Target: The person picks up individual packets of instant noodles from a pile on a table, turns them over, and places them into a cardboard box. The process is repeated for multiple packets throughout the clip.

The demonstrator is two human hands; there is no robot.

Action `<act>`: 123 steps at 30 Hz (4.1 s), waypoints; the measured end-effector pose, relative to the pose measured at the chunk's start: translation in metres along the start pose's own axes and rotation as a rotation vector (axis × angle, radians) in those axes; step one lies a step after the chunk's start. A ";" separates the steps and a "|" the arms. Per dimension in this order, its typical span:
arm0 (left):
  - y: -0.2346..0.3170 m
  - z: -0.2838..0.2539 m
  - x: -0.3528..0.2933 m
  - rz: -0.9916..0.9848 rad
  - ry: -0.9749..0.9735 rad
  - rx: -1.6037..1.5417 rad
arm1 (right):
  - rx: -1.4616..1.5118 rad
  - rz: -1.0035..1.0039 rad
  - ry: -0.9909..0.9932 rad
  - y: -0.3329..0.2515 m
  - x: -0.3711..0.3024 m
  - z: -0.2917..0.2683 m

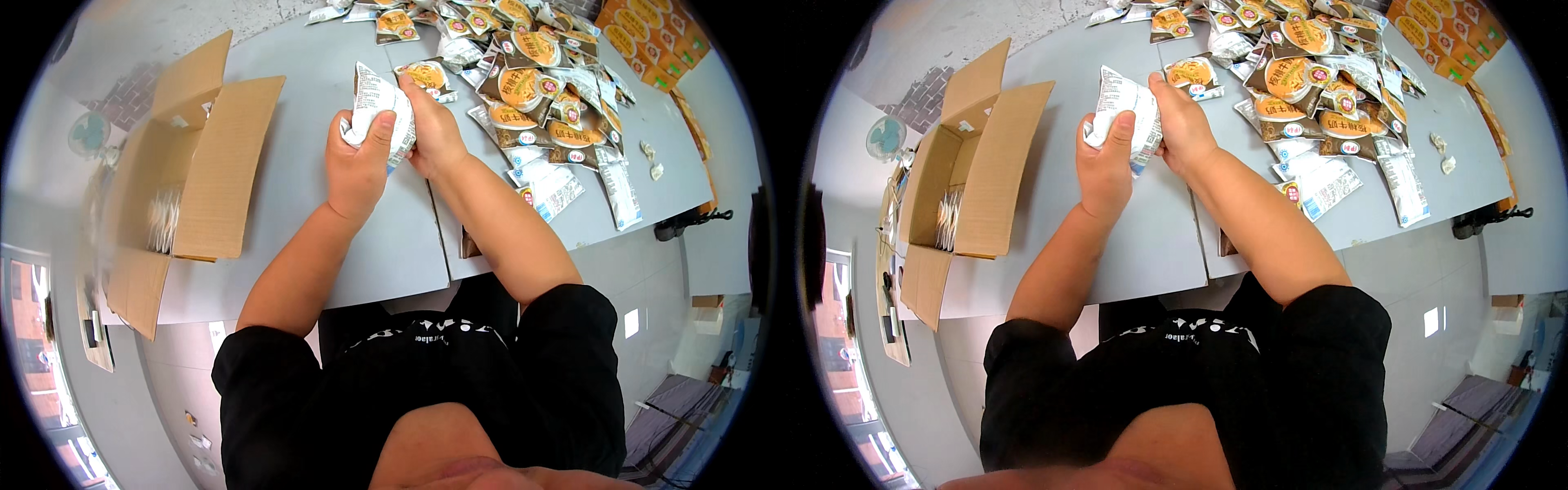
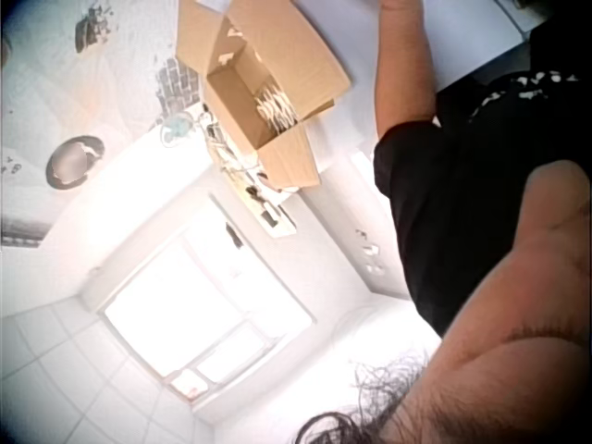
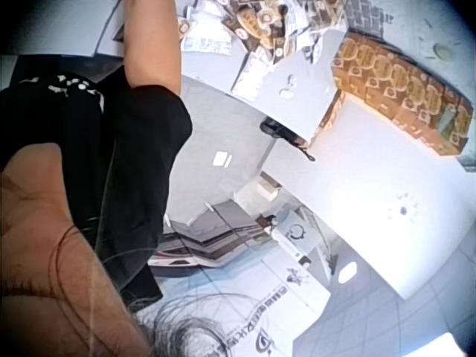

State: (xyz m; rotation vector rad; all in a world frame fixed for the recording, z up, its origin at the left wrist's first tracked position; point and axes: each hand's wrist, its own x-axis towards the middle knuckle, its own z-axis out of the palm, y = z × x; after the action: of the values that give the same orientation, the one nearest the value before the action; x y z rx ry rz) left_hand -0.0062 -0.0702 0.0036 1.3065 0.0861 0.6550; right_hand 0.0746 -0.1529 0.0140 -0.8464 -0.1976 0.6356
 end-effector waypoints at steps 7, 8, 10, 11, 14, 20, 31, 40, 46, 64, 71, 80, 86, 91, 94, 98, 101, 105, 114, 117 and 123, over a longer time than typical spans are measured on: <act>-0.011 -0.013 0.013 0.009 -0.044 -0.167 | -0.233 -0.127 -0.090 -0.001 -0.001 0.001; -0.008 -0.014 0.011 0.010 -0.088 -0.142 | -0.196 -0.112 -0.061 -0.002 -0.002 0.002; -0.006 -0.014 0.009 0.004 -0.119 -0.088 | -0.132 -0.082 -0.003 -0.006 -0.005 0.004; -0.007 -0.013 0.008 -0.003 -0.107 -0.054 | -0.103 -0.056 -0.025 -0.005 -0.004 0.002; -0.002 -0.012 0.013 -0.041 -0.155 -0.178 | -0.051 0.000 -0.119 -0.008 0.002 -0.008; 0.026 -0.037 0.027 -0.233 -0.209 -0.372 | -0.159 0.090 -0.462 -0.022 0.007 -0.022; 0.019 -0.051 0.031 -0.366 -0.151 -0.093 | -0.635 -0.044 -0.291 -0.017 -0.005 -0.011; 0.016 -0.050 0.037 -0.431 -0.034 -0.172 | -0.500 -0.106 -0.148 -0.013 0.001 -0.013; 0.016 -0.058 0.032 -0.445 -0.299 -0.002 | -0.369 -0.151 -0.168 -0.011 0.002 -0.013; 0.011 -0.055 0.038 -0.436 -0.138 -0.155 | -0.264 -0.198 -0.074 -0.006 0.000 -0.003; 0.007 -0.037 0.033 -0.409 -0.037 -0.403 | -0.468 -0.287 -0.089 -0.005 -0.003 0.000; 0.018 -0.033 0.031 -0.366 0.044 -0.362 | -0.564 -0.275 -0.121 0.003 0.007 -0.010; 0.004 -0.030 0.026 -0.268 0.078 0.118 | -0.936 -0.312 -0.219 0.007 -0.004 -0.005; -0.002 -0.034 0.032 -0.288 0.066 0.116 | -0.993 -0.391 -0.155 0.010 -0.006 -0.003; -0.004 -0.037 0.036 -0.373 0.008 -0.030 | -0.800 -0.383 -0.134 0.011 -0.007 -0.001; 0.009 -0.038 0.027 -0.488 -0.201 -0.027 | -0.581 -0.322 -0.087 0.006 -0.005 0.000; 0.013 -0.033 0.021 -0.478 -0.255 0.027 | -0.502 -0.278 -0.077 0.003 -0.001 -0.004; 0.005 -0.039 0.028 -0.406 -0.307 0.143 | -0.545 -0.235 -0.058 0.006 0.005 -0.008; 0.005 -0.037 0.022 -0.442 -0.252 0.087 | -0.636 -0.290 -0.047 0.007 0.003 -0.005; 0.011 -0.035 0.019 -0.494 -0.192 0.011 | -0.871 -0.426 0.088 0.010 0.011 -0.012; 0.006 -0.026 0.017 -0.571 -0.165 -0.131 | -0.818 -0.497 0.219 0.008 0.024 -0.030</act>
State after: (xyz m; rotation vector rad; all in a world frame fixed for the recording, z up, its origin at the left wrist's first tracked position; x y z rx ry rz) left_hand -0.0057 -0.0390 0.0071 1.1318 0.2659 0.0646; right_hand 0.1023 -0.1532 -0.0139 -1.5754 -0.4666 -0.0390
